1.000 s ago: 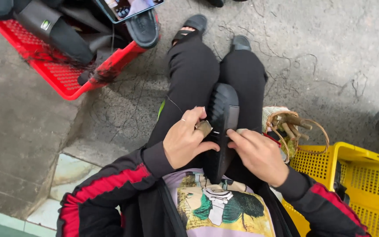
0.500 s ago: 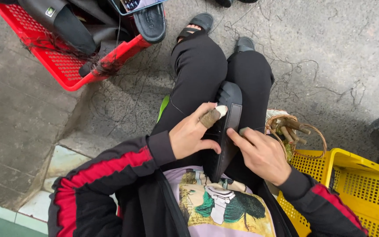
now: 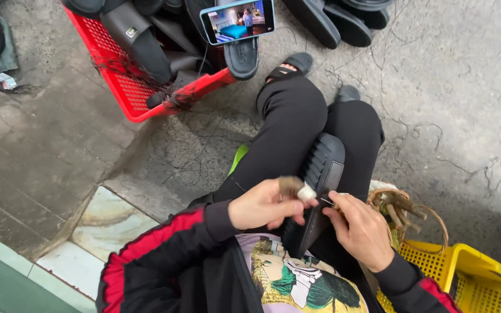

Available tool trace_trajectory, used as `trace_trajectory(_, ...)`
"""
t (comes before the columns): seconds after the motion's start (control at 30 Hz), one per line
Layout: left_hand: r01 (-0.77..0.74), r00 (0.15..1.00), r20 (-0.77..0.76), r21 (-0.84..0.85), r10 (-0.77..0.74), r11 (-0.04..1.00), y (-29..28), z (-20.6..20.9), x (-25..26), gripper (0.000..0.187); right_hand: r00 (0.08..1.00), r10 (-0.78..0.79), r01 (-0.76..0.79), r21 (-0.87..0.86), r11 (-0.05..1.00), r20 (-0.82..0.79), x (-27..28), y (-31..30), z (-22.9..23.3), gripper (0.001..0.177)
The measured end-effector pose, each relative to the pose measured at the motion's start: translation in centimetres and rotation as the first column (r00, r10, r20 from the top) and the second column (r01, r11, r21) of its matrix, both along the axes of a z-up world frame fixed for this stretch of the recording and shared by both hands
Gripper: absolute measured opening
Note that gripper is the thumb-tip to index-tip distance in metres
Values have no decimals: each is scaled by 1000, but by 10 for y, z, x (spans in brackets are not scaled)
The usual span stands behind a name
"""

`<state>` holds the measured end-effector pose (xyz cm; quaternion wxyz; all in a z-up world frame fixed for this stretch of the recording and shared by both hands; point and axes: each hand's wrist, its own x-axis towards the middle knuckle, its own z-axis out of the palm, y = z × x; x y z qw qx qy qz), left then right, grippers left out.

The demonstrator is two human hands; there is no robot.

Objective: Hand-stitching the sole of a shoe using a needle and thread at a shoe repair station.

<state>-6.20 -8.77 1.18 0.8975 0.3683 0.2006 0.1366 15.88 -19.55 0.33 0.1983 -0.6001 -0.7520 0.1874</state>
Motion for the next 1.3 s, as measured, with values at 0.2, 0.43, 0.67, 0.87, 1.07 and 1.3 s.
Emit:
trace_trajectory(0.2,104,893,-411,580,181,808,-10,-26,20,30,1000,6,-5,88,996,-2,-1,6,20,35)
trace_trajectory(0.43,74,896,-226,925,384,372,-6,-7,35,23,753,124,-126,-43,991,646,36,-1,51,54)
trace_trajectory(0.67,85,960,-71,996,272,-39,-15,-8,40,21,997,4,11,-198,980,74,28,-19,44,23)
trace_trajectory(0.87,-26,945,21,1000,327,9,-31,-29,21,15,973,58,-34,-111,993,222,26,-1,27,15)
trace_trajectory(1.07,-40,914,59,998,401,-56,-29,-38,22,14,780,-275,90,-333,939,-562,25,-11,18,26)
trace_trajectory(1.3,450,828,-368,886,422,-110,-4,-14,15,46,968,-118,36,-343,939,-222,27,19,45,74)
